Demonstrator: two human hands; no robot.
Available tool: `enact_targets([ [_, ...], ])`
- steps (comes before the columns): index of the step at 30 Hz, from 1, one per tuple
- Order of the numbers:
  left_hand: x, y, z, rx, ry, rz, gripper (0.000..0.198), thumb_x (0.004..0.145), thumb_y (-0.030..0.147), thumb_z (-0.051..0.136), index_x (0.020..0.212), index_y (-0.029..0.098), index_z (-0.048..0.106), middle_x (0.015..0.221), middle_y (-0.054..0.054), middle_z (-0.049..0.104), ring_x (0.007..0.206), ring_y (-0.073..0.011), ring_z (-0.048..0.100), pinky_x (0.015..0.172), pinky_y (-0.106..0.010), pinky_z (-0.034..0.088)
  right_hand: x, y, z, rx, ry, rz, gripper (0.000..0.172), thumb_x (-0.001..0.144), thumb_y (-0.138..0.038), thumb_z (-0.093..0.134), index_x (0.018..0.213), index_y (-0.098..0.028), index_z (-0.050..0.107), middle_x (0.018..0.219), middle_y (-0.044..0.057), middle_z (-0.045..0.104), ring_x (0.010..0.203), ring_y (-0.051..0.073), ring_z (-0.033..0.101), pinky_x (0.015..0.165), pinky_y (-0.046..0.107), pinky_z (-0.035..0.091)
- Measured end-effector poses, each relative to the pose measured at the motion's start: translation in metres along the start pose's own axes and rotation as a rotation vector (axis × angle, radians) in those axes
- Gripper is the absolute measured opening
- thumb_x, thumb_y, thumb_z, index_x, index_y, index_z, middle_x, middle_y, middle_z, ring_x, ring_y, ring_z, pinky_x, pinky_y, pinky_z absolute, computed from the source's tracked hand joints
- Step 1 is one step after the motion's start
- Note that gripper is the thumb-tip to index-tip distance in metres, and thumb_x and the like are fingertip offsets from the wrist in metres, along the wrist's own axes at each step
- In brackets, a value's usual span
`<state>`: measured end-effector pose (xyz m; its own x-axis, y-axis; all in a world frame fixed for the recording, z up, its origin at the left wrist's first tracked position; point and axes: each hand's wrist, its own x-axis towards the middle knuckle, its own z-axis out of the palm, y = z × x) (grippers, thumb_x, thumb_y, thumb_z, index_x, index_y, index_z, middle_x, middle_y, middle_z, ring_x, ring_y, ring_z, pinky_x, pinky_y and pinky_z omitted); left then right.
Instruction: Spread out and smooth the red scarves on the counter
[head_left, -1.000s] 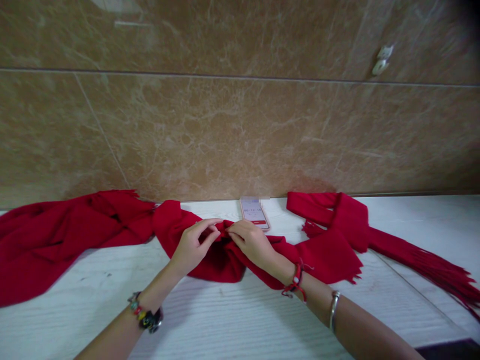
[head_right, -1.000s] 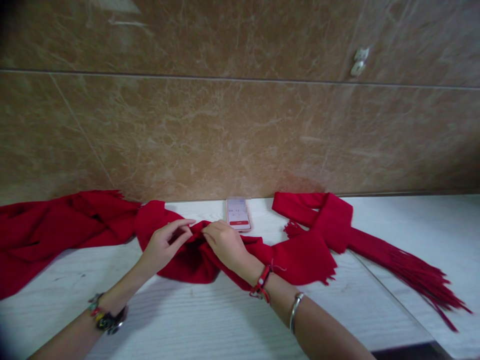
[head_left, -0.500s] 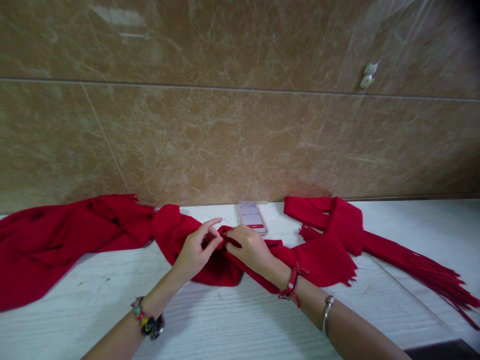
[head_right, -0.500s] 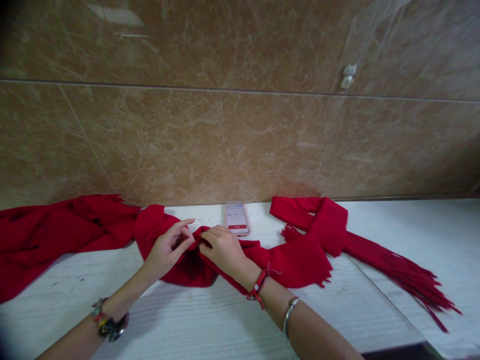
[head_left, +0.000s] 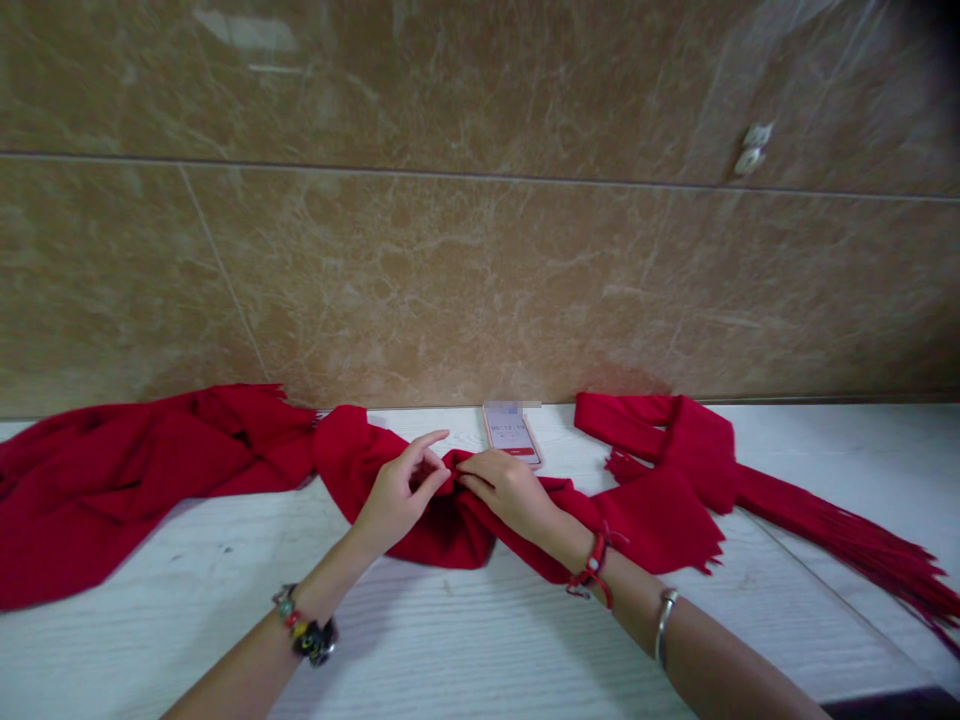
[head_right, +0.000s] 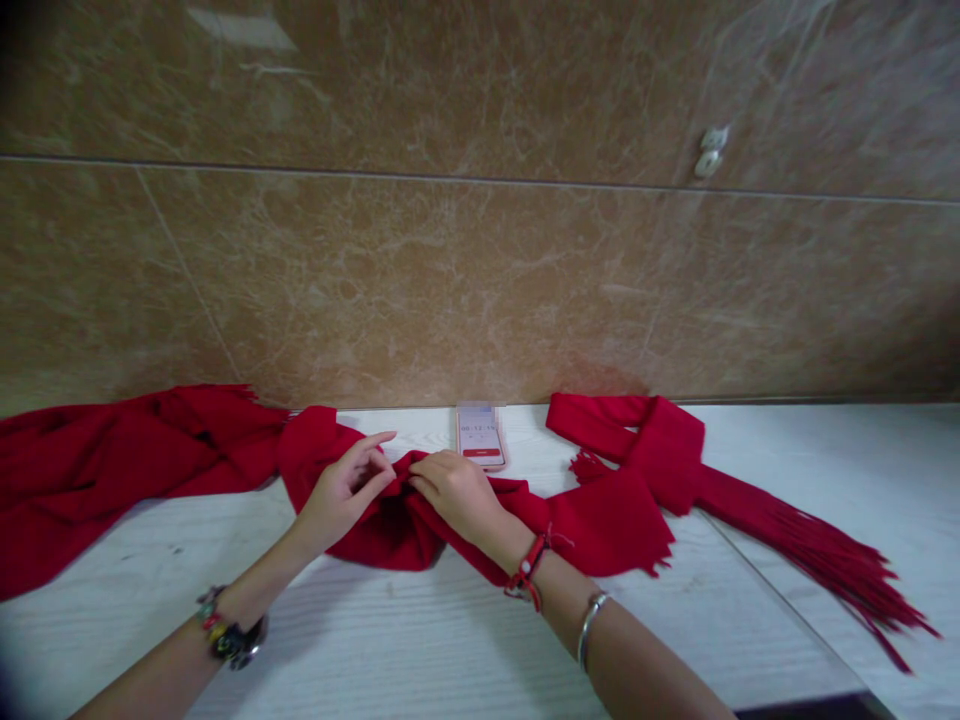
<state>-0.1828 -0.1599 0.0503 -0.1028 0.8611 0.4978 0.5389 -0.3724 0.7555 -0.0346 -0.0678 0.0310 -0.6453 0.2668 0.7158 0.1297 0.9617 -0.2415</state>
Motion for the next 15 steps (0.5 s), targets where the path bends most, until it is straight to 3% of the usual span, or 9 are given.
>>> enact_targets([
  [8, -0.0012, 0.0009, 0.0016, 0.010, -0.034, 0.017, 0.037, 0.081, 0.022, 0.048, 0.117, 0.018, 0.043, 0.073, 0.002, 0.055, 0.066, -0.0107, 0.055, 0.066, -0.023, 0.045, 0.0002, -0.0004, 0.0011, -0.136, -0.061, 0.056, 0.015, 0.081, -0.010, 0.048, 0.080, -0.016, 0.062, 0.078, 0.006, 0.065, 0.072, 0.015, 0.058, 0.069, 0.025, 0.046],
  [12, -0.0019, -0.0009, 0.0017, -0.013, -0.061, 0.023, 0.037, 0.082, 0.023, 0.048, 0.118, 0.019, 0.042, 0.073, 0.002, 0.054, 0.066, -0.0106, 0.055, 0.067, -0.023, 0.045, 0.0013, 0.0011, 0.0028, -0.172, -0.134, 0.154, 0.021, 0.076, -0.005, 0.047, 0.083, -0.016, 0.062, 0.080, 0.005, 0.064, 0.075, 0.015, 0.058, 0.072, 0.025, 0.045],
  [15, -0.0011, -0.0027, 0.0001, -0.020, -0.071, 0.013, 0.037, 0.082, 0.024, 0.049, 0.118, 0.019, 0.043, 0.072, 0.002, 0.053, 0.067, -0.0105, 0.053, 0.067, -0.023, 0.043, 0.0022, 0.0082, -0.0045, -0.199, -0.115, 0.225, 0.025, 0.074, -0.001, 0.041, 0.078, -0.016, 0.061, 0.079, 0.005, 0.063, 0.076, 0.015, 0.057, 0.072, 0.025, 0.044],
])
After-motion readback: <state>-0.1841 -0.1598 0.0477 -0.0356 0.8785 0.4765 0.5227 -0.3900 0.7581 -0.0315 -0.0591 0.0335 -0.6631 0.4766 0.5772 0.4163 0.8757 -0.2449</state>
